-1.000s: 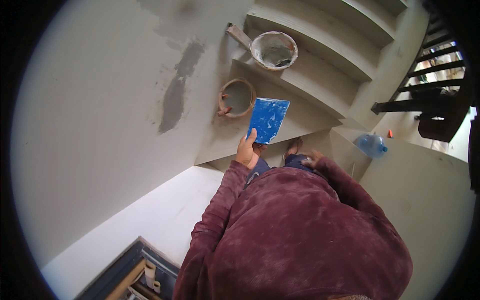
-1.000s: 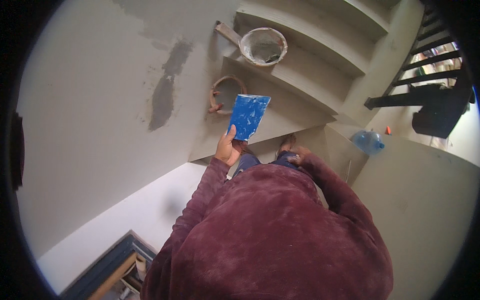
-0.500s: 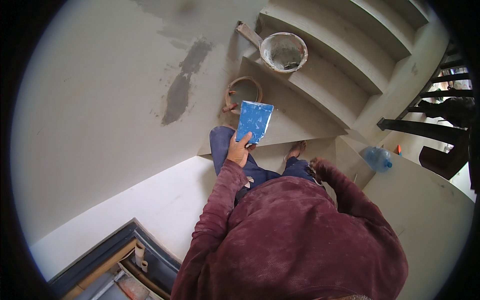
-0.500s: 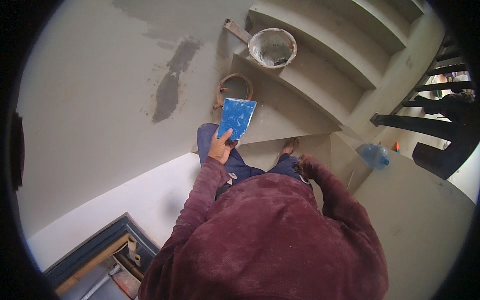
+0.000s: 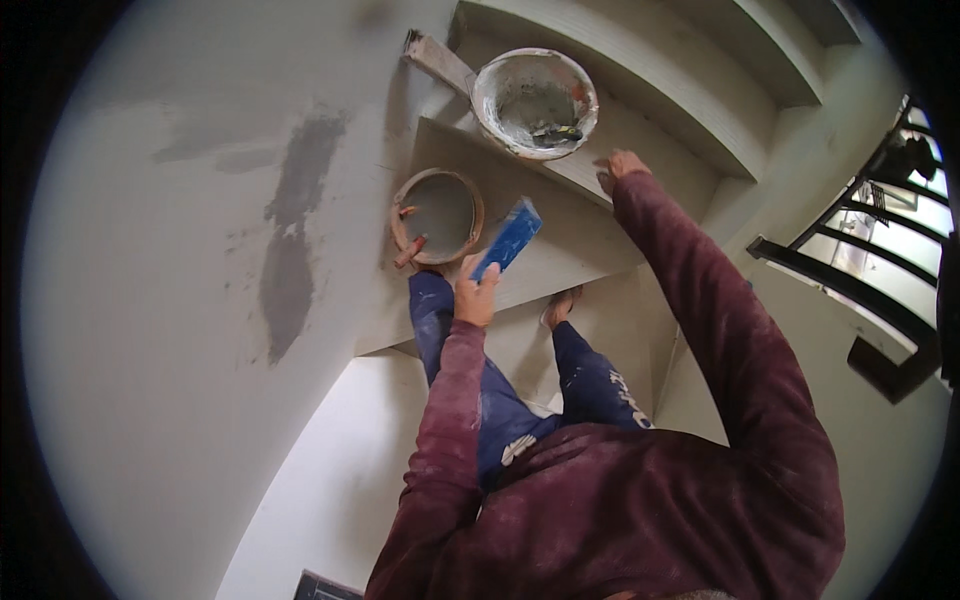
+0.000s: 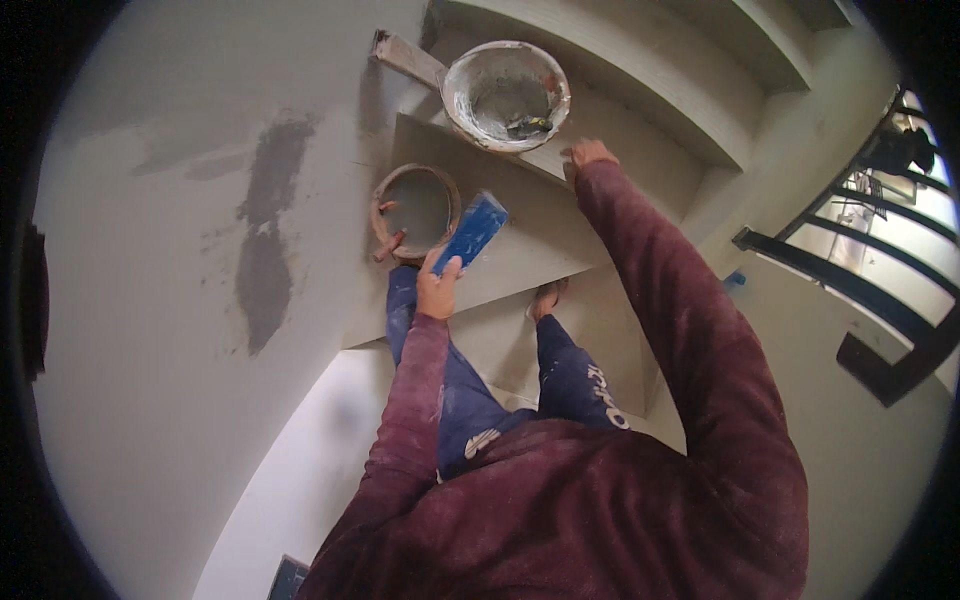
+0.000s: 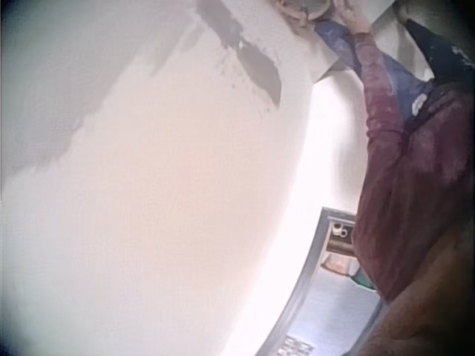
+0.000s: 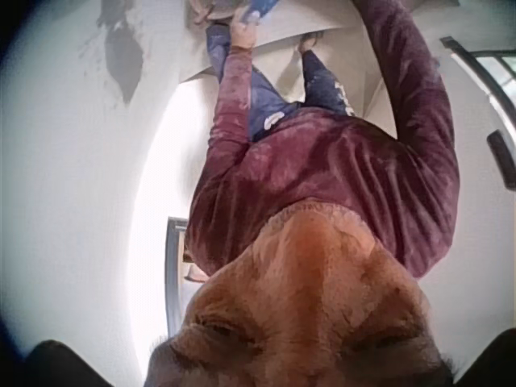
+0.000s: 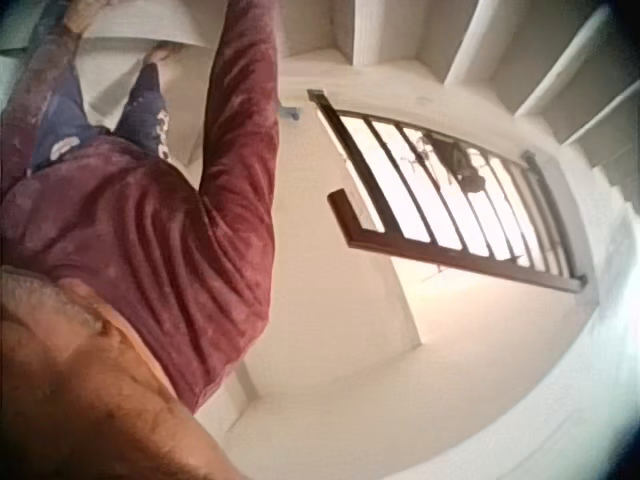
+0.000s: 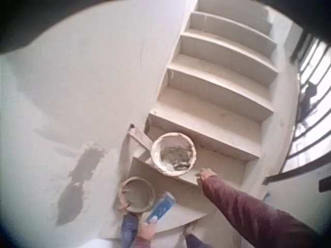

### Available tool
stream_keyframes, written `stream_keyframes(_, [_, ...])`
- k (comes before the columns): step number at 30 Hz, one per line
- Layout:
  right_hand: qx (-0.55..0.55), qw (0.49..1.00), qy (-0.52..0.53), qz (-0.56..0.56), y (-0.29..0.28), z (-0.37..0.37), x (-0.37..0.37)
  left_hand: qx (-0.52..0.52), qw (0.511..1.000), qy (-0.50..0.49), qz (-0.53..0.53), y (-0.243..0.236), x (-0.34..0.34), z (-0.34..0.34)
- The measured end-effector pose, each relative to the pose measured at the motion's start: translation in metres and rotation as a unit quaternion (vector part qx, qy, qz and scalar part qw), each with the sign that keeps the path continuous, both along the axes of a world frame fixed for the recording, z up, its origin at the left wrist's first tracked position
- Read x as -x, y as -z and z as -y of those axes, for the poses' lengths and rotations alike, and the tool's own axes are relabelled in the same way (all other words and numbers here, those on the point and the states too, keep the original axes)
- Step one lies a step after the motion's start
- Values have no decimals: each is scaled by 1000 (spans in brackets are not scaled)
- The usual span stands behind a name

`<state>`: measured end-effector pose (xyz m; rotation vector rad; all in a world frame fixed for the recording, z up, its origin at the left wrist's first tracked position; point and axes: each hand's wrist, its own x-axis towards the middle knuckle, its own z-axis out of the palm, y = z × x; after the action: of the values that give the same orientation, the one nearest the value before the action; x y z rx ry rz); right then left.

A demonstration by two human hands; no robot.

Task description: The person mixes a grey compound in a bucket, carries it up a spiral staircase, and applies it to a wall using a trowel and a blue float. The person smooths the compound onto the wall surface.

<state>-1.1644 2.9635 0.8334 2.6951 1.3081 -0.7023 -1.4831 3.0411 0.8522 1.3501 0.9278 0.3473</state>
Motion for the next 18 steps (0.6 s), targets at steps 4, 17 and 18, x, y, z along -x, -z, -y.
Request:
stream_keyframes(4, [67, 990, -107, 59, 43, -43, -46, -327, 925, 154, -115, 53, -22, 5])
stream_keyframes(17, [93, 988, -91, 81, 109, -72, -78, -275, 961, 34, 23, 24, -76, -49])
stream_keyframes(18, [76, 994, -63, 37, 99, -77, -70, -282, 959, -6, 27, 18, -88, -65])
